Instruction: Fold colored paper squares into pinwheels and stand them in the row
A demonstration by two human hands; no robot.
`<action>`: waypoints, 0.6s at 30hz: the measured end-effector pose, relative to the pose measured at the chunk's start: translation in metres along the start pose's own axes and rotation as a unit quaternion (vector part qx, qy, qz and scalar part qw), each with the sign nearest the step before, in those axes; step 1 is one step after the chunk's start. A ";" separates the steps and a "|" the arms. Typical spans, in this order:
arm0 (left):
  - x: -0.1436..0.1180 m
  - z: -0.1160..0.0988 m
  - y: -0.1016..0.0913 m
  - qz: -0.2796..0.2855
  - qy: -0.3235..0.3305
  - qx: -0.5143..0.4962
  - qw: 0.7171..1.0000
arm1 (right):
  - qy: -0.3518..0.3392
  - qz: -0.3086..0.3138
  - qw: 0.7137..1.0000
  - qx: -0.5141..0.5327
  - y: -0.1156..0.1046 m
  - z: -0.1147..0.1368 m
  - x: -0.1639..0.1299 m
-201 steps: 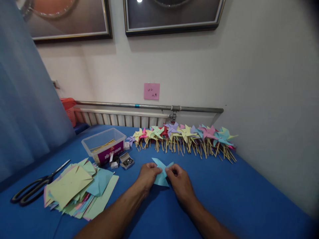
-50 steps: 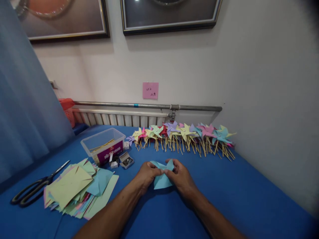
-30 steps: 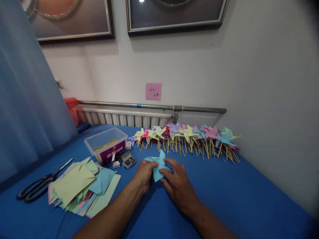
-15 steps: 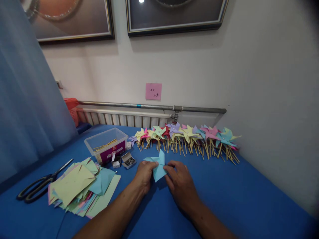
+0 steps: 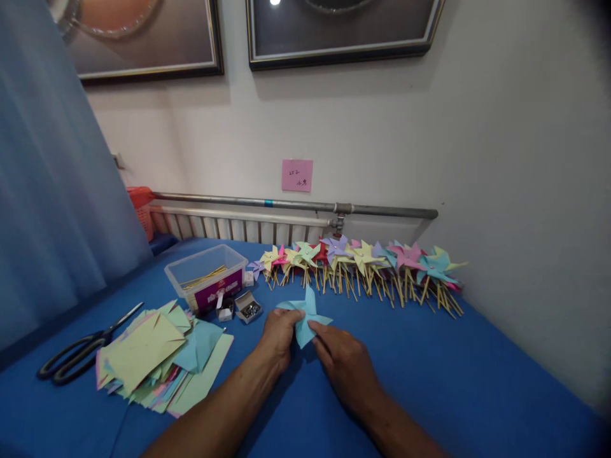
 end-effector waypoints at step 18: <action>-0.002 0.004 -0.001 -0.054 -0.005 0.093 0.994 | 0.127 -0.069 0.974 0.173 -0.008 -0.006 0.001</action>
Point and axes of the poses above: each hand's wrist, its own x-axis towards the middle knuckle, its own y-axis out of the palm, z = x × y, the point moved 5 cm from there along x, towards the middle knuckle, and after that the axes turned 10 degrees about z, right-handed, at the moved point
